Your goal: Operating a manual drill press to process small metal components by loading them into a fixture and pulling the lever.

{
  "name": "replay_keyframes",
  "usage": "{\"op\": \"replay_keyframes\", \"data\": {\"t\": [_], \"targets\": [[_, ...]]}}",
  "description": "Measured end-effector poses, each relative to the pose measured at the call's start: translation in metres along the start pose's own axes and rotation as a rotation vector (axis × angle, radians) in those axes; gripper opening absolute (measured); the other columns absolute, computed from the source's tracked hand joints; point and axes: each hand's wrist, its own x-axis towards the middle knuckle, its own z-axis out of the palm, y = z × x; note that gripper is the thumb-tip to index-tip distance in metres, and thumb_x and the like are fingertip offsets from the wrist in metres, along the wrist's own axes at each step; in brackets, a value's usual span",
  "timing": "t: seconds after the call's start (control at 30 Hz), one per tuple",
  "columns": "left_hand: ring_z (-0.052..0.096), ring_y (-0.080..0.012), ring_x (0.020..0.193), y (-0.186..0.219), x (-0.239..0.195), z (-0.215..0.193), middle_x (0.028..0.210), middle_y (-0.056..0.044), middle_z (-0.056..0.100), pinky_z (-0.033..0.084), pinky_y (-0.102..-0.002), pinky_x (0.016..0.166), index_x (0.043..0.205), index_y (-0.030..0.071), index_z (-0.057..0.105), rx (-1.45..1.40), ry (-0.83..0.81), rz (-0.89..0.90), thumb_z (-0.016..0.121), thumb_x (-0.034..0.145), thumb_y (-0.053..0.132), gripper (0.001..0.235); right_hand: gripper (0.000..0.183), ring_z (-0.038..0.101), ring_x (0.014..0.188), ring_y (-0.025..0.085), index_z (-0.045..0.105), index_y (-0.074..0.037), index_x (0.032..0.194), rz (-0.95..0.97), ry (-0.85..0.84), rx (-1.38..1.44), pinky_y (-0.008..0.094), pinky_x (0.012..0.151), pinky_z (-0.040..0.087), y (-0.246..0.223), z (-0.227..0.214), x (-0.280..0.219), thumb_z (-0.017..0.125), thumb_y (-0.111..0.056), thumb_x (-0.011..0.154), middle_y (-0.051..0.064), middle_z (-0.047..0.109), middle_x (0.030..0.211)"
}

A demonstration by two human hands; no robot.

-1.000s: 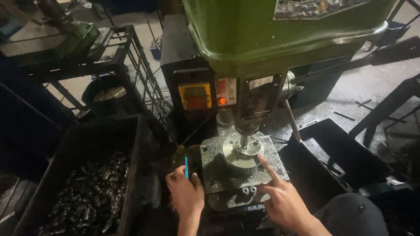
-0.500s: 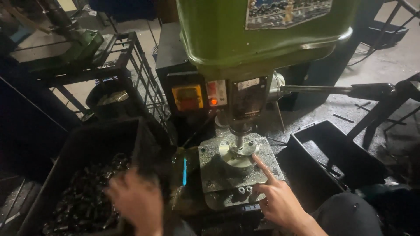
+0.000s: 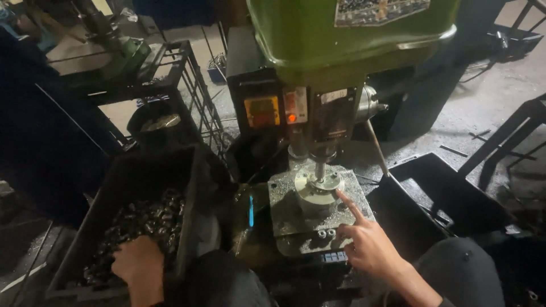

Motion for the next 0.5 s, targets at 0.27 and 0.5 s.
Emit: {"op": "replay_keyframes", "data": {"t": [0.27,0.5], "targets": [[0.075,-0.0258,0.107,0.001,-0.009,0.000,0.121,-0.005,0.078,0.056,-0.039,0.084,0.121,0.017,0.079,0.023,0.067,0.012,0.053,0.102,0.022,0.033,0.021,0.069,0.043,0.021,0.075,-0.011,0.065,-0.009,0.032,-0.087,0.041,0.047,0.052,0.002,0.004,-0.001,0.061,0.005,0.064,0.014,0.020,0.171],[0.071,-0.0333,0.119,-0.012,-0.023,-0.021,0.131,-0.011,0.074,0.055,-0.043,0.098,0.133,0.014,0.073,-0.042,-0.068,0.086,0.053,0.097,0.032,0.044,0.025,0.074,0.048,0.021,0.078,-0.015,0.064,-0.002,0.026,-0.076,0.040,0.050,0.057,0.002,-0.003,0.000,0.063,0.004,0.063,0.011,0.021,0.171]]}}
